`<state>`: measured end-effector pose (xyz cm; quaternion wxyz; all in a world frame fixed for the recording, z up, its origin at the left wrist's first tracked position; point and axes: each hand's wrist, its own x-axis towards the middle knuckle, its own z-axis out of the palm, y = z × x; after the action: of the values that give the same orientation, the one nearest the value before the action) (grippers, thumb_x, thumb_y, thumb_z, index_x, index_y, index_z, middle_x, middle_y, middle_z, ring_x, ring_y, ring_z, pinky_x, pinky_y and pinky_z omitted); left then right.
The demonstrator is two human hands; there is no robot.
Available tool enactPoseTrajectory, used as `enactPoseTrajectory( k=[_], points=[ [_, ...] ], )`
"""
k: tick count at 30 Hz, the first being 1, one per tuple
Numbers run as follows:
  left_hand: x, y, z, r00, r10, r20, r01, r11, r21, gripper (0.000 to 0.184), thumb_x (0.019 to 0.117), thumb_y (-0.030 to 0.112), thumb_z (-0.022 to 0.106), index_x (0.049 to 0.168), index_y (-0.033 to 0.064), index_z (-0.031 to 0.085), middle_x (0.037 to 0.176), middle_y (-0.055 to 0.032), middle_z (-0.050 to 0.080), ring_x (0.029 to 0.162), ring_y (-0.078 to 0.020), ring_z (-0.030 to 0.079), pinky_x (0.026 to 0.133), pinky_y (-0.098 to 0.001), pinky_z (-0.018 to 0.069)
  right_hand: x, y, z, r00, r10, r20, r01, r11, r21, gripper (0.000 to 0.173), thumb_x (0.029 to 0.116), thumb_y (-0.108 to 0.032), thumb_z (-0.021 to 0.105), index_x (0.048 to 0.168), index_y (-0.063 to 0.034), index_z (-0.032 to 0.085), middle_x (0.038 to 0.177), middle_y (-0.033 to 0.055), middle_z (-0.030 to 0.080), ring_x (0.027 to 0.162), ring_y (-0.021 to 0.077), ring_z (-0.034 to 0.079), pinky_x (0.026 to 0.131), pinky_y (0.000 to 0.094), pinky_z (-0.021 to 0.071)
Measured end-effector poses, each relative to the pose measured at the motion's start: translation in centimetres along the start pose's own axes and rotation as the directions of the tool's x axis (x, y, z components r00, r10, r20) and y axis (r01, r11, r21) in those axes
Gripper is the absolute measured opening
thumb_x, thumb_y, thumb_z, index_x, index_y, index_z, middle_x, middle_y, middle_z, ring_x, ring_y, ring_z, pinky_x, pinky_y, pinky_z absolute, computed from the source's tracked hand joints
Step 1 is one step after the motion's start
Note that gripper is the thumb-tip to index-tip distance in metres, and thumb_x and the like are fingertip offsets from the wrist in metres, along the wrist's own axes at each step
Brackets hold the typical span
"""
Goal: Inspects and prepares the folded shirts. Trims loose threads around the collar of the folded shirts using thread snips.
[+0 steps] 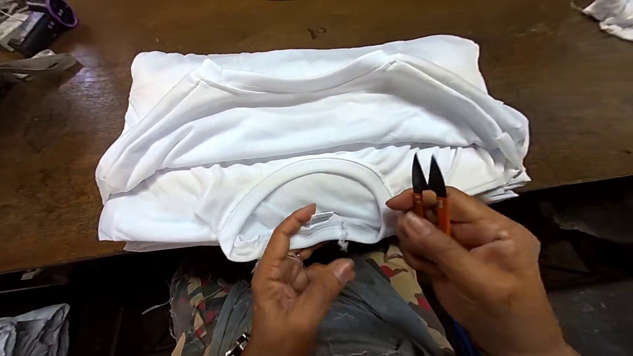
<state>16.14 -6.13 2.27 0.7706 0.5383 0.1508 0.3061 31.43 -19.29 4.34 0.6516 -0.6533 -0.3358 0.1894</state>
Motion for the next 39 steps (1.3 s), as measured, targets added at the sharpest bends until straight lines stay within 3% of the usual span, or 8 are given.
enactPoseTrajectory(
  k=[3, 7, 12, 14, 19, 23, 29, 39],
  points=[
    [0.4, -0.6, 0.4, 0.995, 0.000, -0.102, -0.001, 1.000, -0.014, 0.028, 0.1007, 0.007, 0.062, 0.128, 0.0022, 0.059, 0.109, -0.0193, 0.069, 0.074, -0.0251, 0.074, 0.067, -0.0384, 0.0661, -0.8, 0.4, 0.1, 0.996, -0.076, 0.045, 0.082, 0.982, -0.171, 0.024, 0.0980, -0.024, 0.066, 0.121, -0.0178, 0.068, 0.072, -0.0084, 0.057, 0.052, 0.0003, 0.047, 0.044, 0.0144, 0.0415],
    [0.5, -0.5, 0.7, 0.989, 0.037, -0.143, -0.034, 0.999, 0.018, 0.019, 0.0996, 0.002, 0.061, 0.119, 0.0028, 0.064, 0.103, -0.0159, 0.069, 0.069, -0.0215, 0.073, 0.065, -0.0359, 0.0660, -0.5, 0.9, 1.4, 0.958, -0.270, 0.098, 0.287, 0.898, -0.332, 0.043, 0.0903, -0.029, 0.078, 0.124, -0.0051, 0.068, 0.085, -0.0070, 0.063, 0.065, -0.0047, 0.050, 0.054, 0.0104, 0.0428],
    [0.4, -0.2, 0.6, 0.985, 0.018, -0.169, -0.018, 1.000, 0.005, 0.025, 0.0933, 0.008, 0.072, 0.117, 0.0057, 0.066, 0.095, -0.0133, 0.072, 0.080, -0.0183, 0.074, 0.075, -0.0340, 0.0645, 0.2, 1.0, 2.4, 0.811, -0.537, 0.231, 0.554, 0.580, -0.597, 0.020, 0.0970, -0.010, 0.058, 0.104, -0.0025, 0.074, 0.073, 0.0032, 0.058, 0.062, 0.0115, 0.053, 0.052, 0.0249, 0.0386],
    [0.3, 0.1, 0.8, 0.967, -0.063, -0.245, 0.059, 0.998, -0.027, 0.032, 0.0844, 0.007, 0.081, 0.113, 0.0061, 0.068, 0.087, -0.0147, 0.073, 0.073, -0.0161, 0.074, 0.067, -0.0289, 0.0632, -0.3, 0.5, 2.4, 0.779, -0.555, 0.293, 0.590, 0.486, -0.645, 0.018, 0.0983, -0.009, 0.054, 0.099, -0.0045, 0.072, 0.072, 0.0038, 0.057, 0.061, 0.0141, 0.052, 0.051, 0.0271, 0.0365],
    [0.5, -0.1, 1.0, 0.952, -0.171, -0.253, 0.147, 0.983, -0.110, 0.050, 0.0738, -0.004, 0.086, 0.116, 0.0072, 0.062, 0.078, -0.0189, 0.071, 0.068, -0.0209, 0.074, 0.065, -0.0326, 0.0635, -2.7, 1.1, 2.2, 0.776, -0.491, 0.395, 0.625, 0.521, -0.581, 0.016, 0.1031, -0.015, 0.050, 0.101, -0.0081, 0.065, 0.074, 0.0035, 0.057, 0.061, 0.0150, 0.052, 0.049, 0.0280, 0.0386],
    [0.4, 0.3, 1.1, 0.951, -0.161, -0.264, 0.136, 0.985, -0.110, 0.054, 0.0689, -0.007, 0.086, 0.114, 0.0074, 0.062, 0.073, -0.0143, 0.069, 0.064, -0.0179, 0.073, 0.064, -0.0314, 0.0638, -3.6, 1.6, 1.0, 0.887, -0.360, 0.288, 0.458, 0.618, -0.639, 0.048, 0.1101, -0.046, 0.035, 0.117, -0.0101, 0.065, 0.082, 0.0026, 0.060, 0.070, 0.0127, 0.058, 0.057, 0.0279, 0.0466],
    [-0.2, 1.3, 1.0, 0.960, -0.152, -0.237, 0.120, 0.982, -0.145, 0.056, 0.0701, -0.006, 0.086, 0.118, 0.0018, 0.060, 0.093, -0.0207, 0.072, 0.082, -0.0244, 0.076, 0.071, -0.0356, 0.0654, -3.0, 2.5, -0.5, 0.848, -0.487, 0.207, 0.442, 0.437, -0.783, 0.042, 0.1095, -0.034, 0.044, 0.129, -0.0047, 0.067, 0.083, 0.0072, 0.057, 0.073, 0.0178, 0.053, 0.061, 0.0308, 0.0410],
    [-0.5, 1.7, 1.1, 0.956, -0.165, -0.243, 0.129, 0.979, -0.160, 0.056, 0.0696, -0.007, 0.086, 0.118, 0.0016, 0.059, 0.086, -0.0187, 0.071, 0.075, -0.0217, 0.075, 0.069, -0.0342, 0.0651, -2.0, 2.2, 1.3, 0.808, -0.544, 0.224, 0.496, 0.426, -0.757, 0.031, 0.1067, -0.025, 0.051, 0.112, -0.0029, 0.072, 0.081, 0.0068, 0.061, 0.073, 0.0170, 0.056, 0.059, 0.0290, 0.0423]
  ],
)
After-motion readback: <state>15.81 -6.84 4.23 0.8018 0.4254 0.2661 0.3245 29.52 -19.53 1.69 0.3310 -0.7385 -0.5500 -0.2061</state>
